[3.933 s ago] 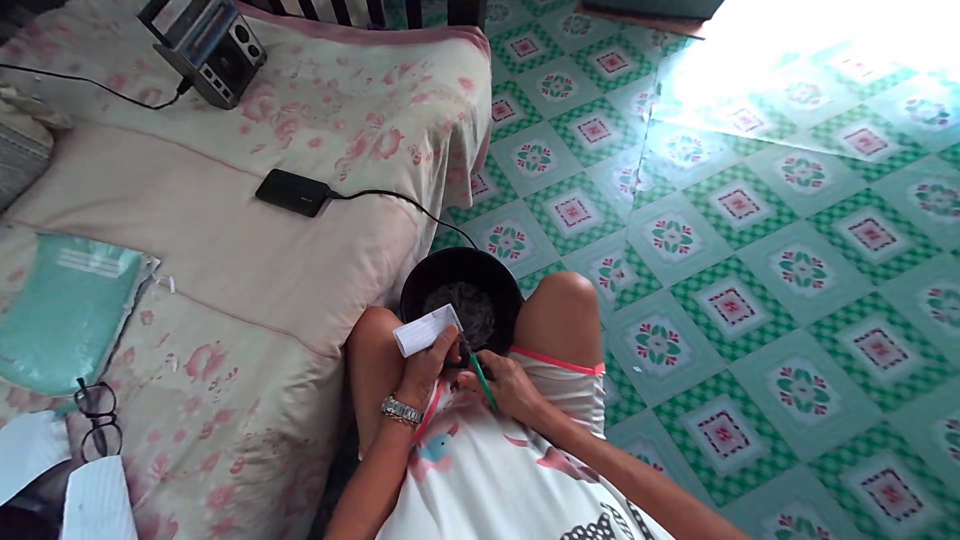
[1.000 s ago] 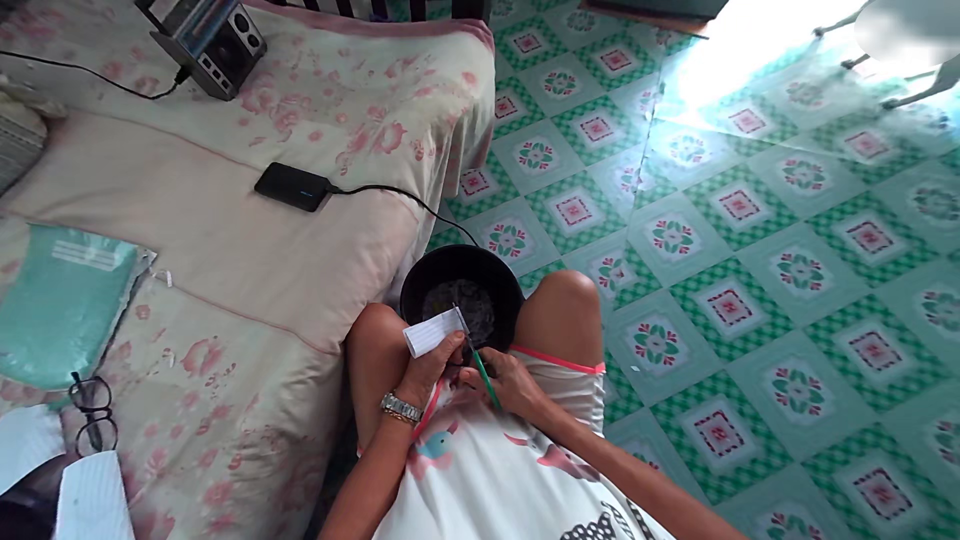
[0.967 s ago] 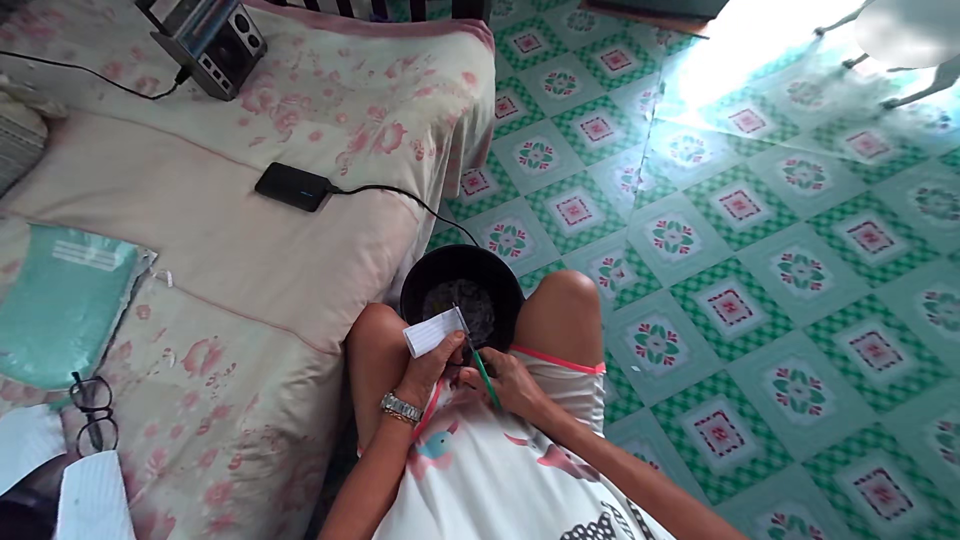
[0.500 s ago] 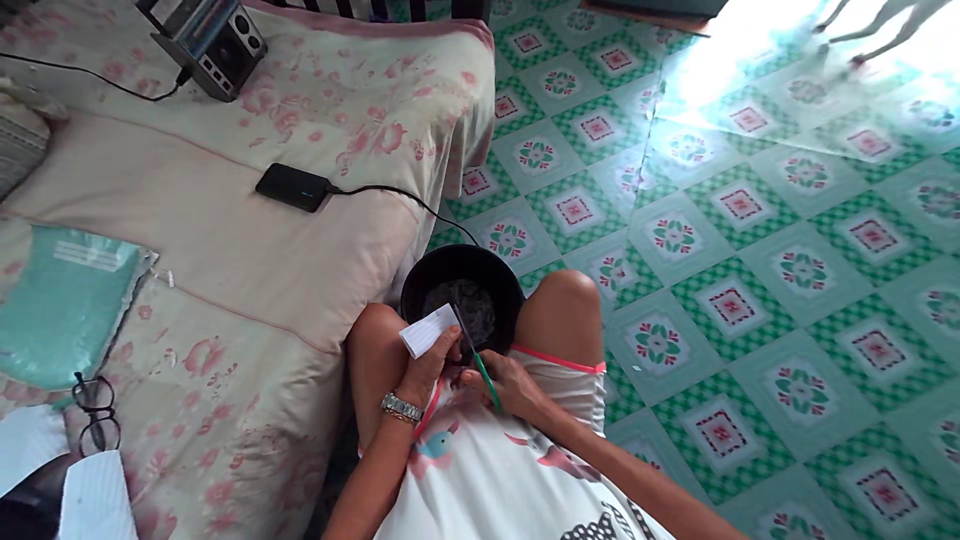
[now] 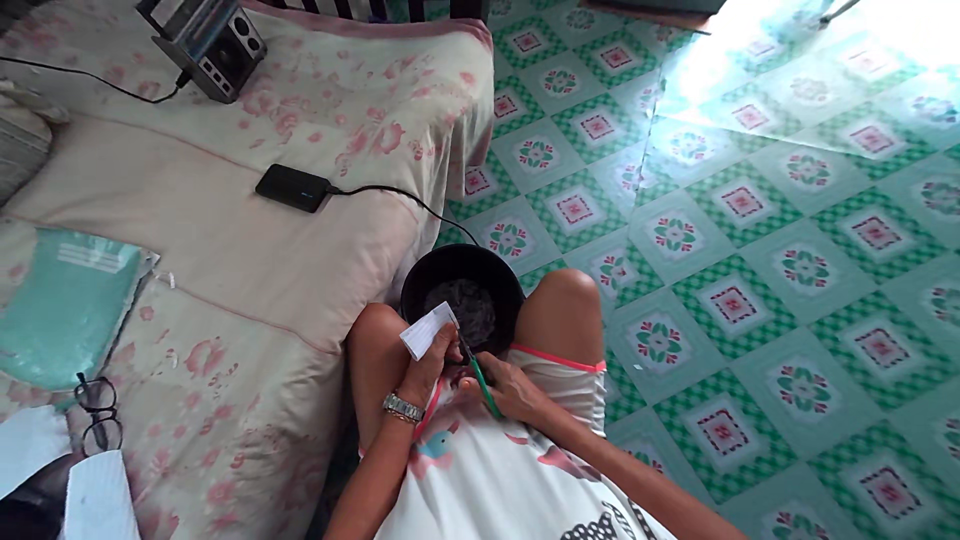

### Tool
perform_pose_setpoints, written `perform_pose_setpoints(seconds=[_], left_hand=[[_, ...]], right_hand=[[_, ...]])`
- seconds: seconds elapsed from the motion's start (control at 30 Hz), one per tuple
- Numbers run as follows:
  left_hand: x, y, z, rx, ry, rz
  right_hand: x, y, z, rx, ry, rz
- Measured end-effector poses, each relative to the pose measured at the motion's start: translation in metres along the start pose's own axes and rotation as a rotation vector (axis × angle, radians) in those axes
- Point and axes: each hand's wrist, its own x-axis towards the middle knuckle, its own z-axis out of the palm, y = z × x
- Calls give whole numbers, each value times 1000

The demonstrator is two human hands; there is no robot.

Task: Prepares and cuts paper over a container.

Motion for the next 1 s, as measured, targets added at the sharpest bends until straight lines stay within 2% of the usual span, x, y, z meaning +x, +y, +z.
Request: perform_pose_setpoints(seconds=[0.63,1.0], left_hand=[[-2,3,1,3,-34,-2],[-2,1,1,-13,-93,-24]], right_hand=[[0,-7,2,8,90,54],[1,-8,1,0,122,26]])
